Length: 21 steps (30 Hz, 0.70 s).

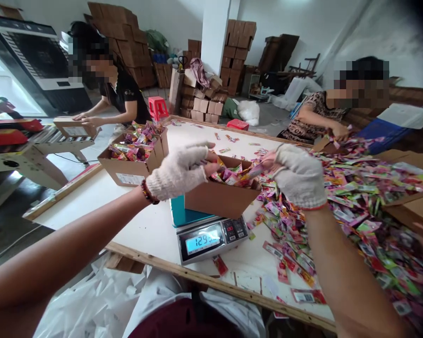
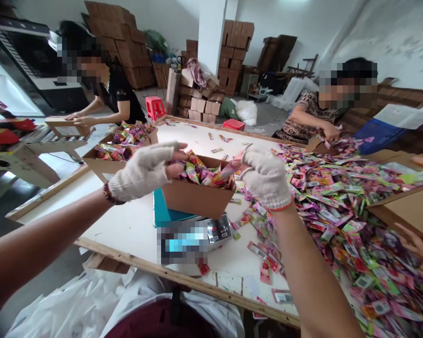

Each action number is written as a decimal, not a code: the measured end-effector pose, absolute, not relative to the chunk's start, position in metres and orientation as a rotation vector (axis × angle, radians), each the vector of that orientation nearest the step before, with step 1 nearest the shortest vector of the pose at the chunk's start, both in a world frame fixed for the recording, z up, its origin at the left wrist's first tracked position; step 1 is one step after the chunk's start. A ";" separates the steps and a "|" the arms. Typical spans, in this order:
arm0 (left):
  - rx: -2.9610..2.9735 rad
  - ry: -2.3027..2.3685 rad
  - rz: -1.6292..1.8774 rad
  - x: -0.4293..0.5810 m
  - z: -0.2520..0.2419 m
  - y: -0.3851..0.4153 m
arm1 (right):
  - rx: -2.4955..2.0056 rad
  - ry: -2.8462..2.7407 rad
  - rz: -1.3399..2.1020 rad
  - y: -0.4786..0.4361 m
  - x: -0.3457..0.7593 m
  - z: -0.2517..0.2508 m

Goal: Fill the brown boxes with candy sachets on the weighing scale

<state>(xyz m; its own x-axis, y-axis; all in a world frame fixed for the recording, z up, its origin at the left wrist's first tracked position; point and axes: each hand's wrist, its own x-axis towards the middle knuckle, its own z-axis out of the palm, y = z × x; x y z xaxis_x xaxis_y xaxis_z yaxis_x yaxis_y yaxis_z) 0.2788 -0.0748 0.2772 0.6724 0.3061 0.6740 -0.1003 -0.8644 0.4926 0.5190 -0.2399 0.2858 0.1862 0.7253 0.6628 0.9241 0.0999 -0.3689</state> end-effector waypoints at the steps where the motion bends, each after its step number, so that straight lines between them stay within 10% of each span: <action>1: 2.361 0.182 1.140 0.274 0.281 -0.076 | -1.693 -1.523 -0.386 -0.244 0.520 0.290; 21: 2.425 0.014 1.333 0.278 0.296 -0.094 | -1.502 -1.059 -0.486 -0.236 0.522 0.280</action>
<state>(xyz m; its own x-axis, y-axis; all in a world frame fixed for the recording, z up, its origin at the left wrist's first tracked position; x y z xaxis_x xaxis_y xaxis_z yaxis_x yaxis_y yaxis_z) 0.2783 -0.0936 0.2965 0.5518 0.1846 0.8133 -0.1679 -0.9306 0.3252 0.5221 -0.2358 0.2798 0.5028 0.3410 0.7943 0.8246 0.0863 -0.5590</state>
